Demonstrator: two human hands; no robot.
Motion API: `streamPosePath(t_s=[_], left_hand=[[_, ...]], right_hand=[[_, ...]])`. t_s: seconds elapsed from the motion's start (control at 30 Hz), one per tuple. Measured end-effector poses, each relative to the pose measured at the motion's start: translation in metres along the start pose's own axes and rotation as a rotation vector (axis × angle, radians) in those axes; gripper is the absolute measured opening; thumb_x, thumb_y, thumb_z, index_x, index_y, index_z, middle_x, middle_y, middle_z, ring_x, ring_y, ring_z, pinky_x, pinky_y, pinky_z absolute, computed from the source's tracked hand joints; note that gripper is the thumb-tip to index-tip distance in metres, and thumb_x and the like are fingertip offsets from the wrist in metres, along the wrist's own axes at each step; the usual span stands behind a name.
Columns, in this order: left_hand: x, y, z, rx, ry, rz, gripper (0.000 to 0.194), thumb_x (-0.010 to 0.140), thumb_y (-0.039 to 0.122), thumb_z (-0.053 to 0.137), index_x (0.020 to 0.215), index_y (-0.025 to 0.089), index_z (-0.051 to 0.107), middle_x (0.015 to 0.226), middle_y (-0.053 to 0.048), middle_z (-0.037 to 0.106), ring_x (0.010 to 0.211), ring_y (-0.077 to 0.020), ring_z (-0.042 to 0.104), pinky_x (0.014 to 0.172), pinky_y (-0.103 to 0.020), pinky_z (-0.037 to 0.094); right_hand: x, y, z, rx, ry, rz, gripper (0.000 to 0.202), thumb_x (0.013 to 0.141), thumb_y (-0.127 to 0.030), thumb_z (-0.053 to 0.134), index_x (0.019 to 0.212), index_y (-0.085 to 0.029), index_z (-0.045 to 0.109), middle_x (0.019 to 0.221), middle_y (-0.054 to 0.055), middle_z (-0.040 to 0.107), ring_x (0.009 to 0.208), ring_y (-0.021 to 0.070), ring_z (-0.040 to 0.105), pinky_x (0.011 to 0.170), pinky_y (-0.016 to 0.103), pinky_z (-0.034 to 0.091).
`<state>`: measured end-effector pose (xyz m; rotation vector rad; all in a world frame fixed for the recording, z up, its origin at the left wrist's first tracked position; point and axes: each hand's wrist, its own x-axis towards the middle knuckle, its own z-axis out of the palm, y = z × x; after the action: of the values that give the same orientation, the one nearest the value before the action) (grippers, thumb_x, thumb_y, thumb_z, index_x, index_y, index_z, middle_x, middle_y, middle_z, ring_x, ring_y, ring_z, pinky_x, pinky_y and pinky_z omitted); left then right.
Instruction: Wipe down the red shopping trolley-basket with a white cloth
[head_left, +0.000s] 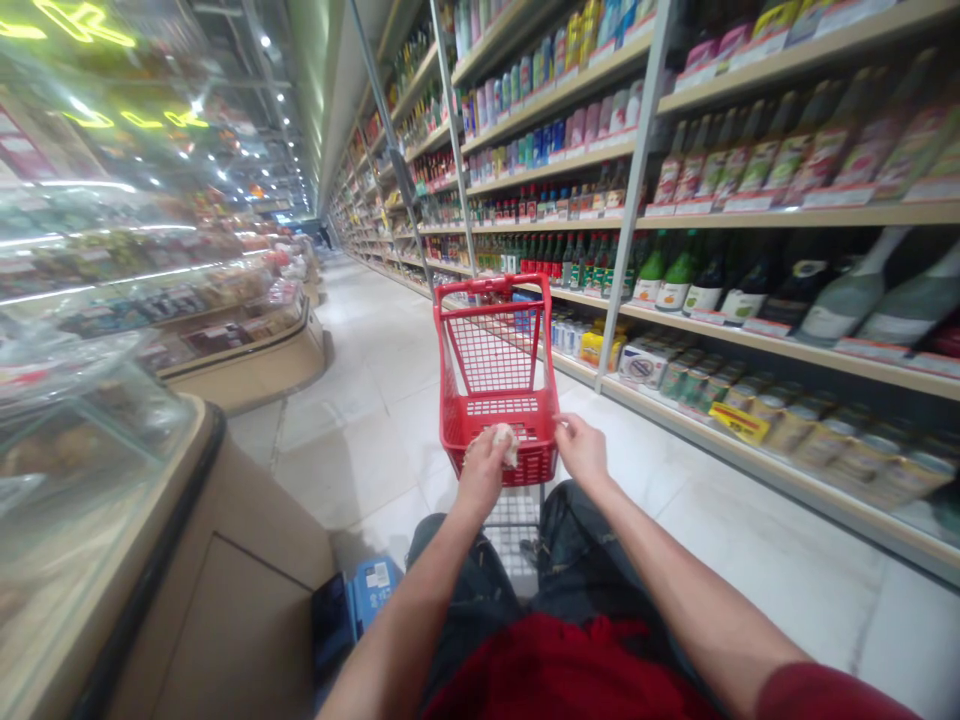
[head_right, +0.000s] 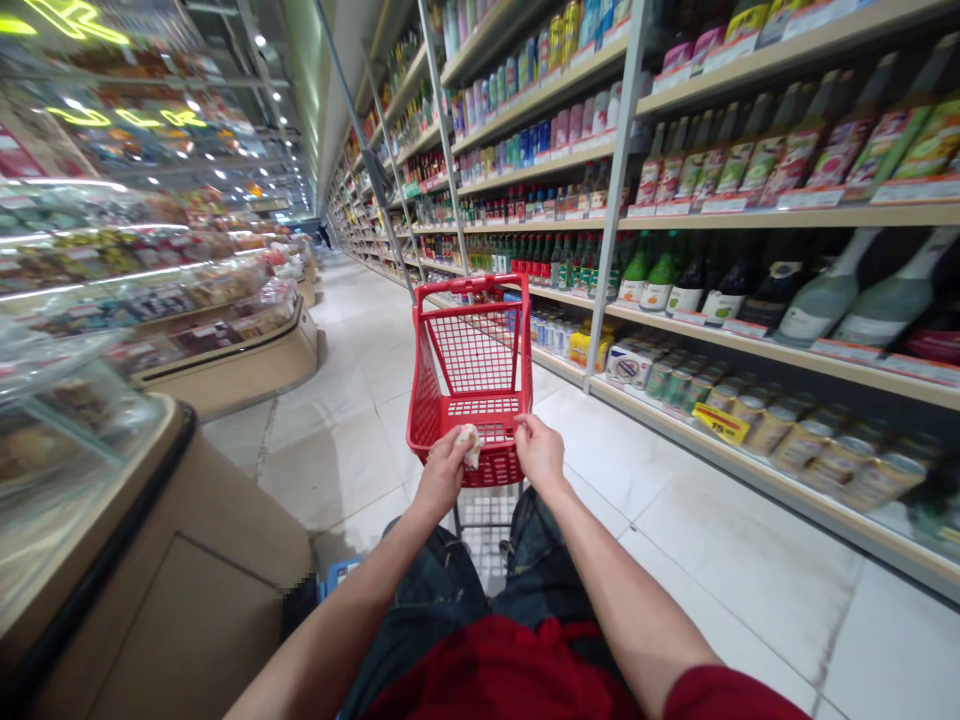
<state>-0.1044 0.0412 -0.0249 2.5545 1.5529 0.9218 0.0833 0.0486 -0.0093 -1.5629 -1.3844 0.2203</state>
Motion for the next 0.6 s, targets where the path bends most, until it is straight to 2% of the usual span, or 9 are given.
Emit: streamPosePath(t_s=[0.1,0.2,0.27,0.33,0.4,0.47,0.6], left_hand=[[0.004,0.017,0.004,-0.043,-0.056,0.079,0.041,0.082,0.011,0.042,0.12,0.024,0.052,0.136,-0.005,0.045,0.127,-0.0193,0.038,0.104,-0.04,0.035],[0.003,0.011,0.001,-0.027,-0.041,0.036,0.041,0.082,0.01,0.042,0.118,0.023,0.054,0.136,-0.007,0.045,0.127,-0.0201,0.039,0.104,-0.04,0.035],[-0.001,-0.001,-0.003,0.038,0.001,-0.069,0.041,0.08,0.009,0.042,0.117,0.021,0.055,0.136,-0.01,0.045,0.127,-0.0233,0.039,0.105,-0.046,0.032],[-0.005,-0.011,-0.006,0.109,0.047,-0.165,0.042,0.079,0.008,0.043,0.117,0.021,0.055,0.135,-0.012,0.045,0.127,-0.0269,0.038,0.105,-0.053,0.027],[-0.006,-0.01,-0.004,0.132,0.065,-0.177,0.044,0.079,0.008,0.043,0.119,0.022,0.053,0.135,-0.012,0.046,0.127,-0.0278,0.038,0.104,-0.057,0.026],[-0.002,0.002,0.006,0.098,0.037,-0.09,0.043,0.081,0.008,0.042,0.12,0.022,0.052,0.134,-0.011,0.047,0.126,-0.0259,0.04,0.103,-0.054,0.03],[0.014,0.04,0.03,0.005,-0.03,0.173,0.043,0.083,0.008,0.041,0.122,0.021,0.05,0.136,-0.01,0.045,0.129,-0.0214,0.036,0.105,-0.046,0.034]], right_hand=[[-0.001,-0.001,-0.002,-0.054,0.02,-0.128,0.032,0.08,-0.025,0.042,0.104,-0.021,0.064,0.097,0.006,0.065,0.084,0.019,0.06,0.077,0.031,0.047],[0.001,0.005,-0.002,-0.107,0.029,-0.181,0.042,0.079,-0.026,0.046,0.12,-0.021,0.054,0.126,0.01,0.051,0.111,0.0249,0.05,0.091,0.04,0.042],[0.002,0.012,0.002,-0.1,-0.03,-0.1,0.041,0.081,-0.025,0.042,0.119,-0.019,0.055,0.123,0.011,0.054,0.112,0.0256,0.05,0.091,0.04,0.043],[0.0,0.019,0.006,-0.071,-0.108,-0.017,0.038,0.084,-0.024,0.035,0.114,-0.02,0.059,0.108,0.009,0.063,0.099,0.0228,0.058,0.082,0.035,0.047],[-0.005,0.025,0.012,-0.053,-0.136,-0.002,0.038,0.085,-0.025,0.032,0.111,-0.022,0.06,0.097,0.007,0.067,0.087,0.0204,0.062,0.075,0.031,0.049],[-0.009,0.028,0.016,-0.039,-0.125,-0.03,0.038,0.086,-0.026,0.033,0.114,-0.022,0.059,0.098,0.006,0.067,0.087,0.0195,0.062,0.077,0.03,0.049],[-0.013,0.028,0.018,0.005,-0.097,-0.081,0.04,0.087,-0.027,0.029,0.112,-0.018,0.06,0.106,0.007,0.065,0.098,0.019,0.059,0.089,0.034,0.046]])
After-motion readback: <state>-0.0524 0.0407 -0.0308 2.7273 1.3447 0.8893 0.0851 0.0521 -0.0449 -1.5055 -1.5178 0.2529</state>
